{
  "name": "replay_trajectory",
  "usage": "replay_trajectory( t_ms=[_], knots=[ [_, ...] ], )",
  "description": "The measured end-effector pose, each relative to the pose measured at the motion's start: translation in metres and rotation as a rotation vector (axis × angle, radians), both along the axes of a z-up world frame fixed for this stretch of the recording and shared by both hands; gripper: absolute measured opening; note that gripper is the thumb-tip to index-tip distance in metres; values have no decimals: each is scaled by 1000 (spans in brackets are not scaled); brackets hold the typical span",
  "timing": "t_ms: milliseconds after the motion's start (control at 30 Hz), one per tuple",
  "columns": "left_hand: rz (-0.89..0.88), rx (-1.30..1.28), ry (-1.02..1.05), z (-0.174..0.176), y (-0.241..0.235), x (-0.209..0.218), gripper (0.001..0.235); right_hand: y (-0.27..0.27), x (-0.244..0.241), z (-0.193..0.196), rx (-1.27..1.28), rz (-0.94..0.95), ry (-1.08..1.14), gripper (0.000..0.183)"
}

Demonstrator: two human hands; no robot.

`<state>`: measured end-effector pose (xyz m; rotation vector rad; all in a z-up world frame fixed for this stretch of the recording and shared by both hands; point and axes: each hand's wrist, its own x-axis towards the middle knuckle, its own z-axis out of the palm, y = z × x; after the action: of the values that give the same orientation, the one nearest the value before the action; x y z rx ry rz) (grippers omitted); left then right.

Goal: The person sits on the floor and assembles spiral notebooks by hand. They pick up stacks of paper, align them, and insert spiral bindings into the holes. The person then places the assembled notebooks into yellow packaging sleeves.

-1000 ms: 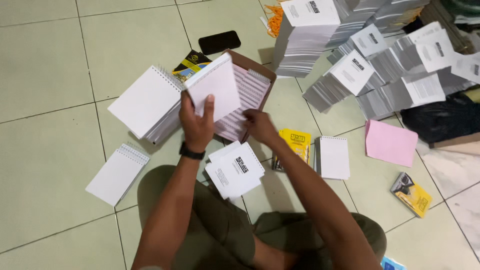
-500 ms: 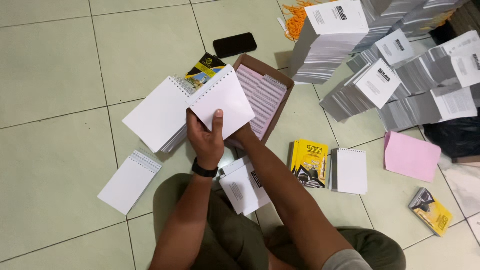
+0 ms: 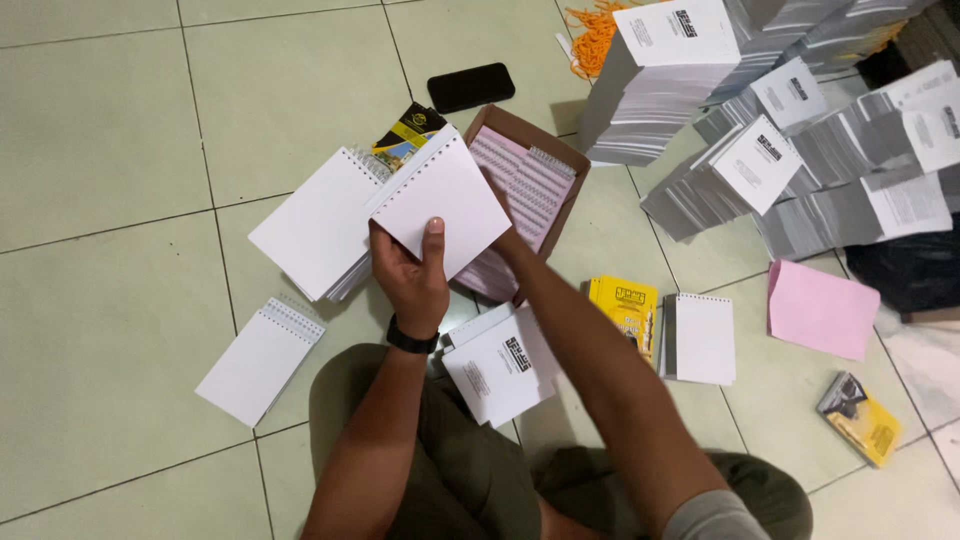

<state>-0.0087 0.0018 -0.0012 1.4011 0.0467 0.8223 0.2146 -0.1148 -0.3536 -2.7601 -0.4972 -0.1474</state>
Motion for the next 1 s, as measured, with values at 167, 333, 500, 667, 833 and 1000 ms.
replay_trajectory(
  t_ms=[167,333,500,667,833,1000],
  knots=[
    [-164,-23,13,-5,-1,-4,32,-61,-77,219,823,-125,312,95],
    [-398,-15,55,-4,-14,-12,33,-162,-213,259,581,-332,331,96],
    [-605,7,251,-33,-28,-22,29,-207,-354,296,372,-238,474,68],
    [-653,-43,358,-44,-45,-44,29,-257,-385,183,-11,-176,499,65],
    [-644,-65,401,-51,-59,-54,28,-252,-388,220,-58,-158,697,109],
    [-627,-103,417,-52,-61,-51,27,-273,-389,174,211,-398,416,39]
  ],
)
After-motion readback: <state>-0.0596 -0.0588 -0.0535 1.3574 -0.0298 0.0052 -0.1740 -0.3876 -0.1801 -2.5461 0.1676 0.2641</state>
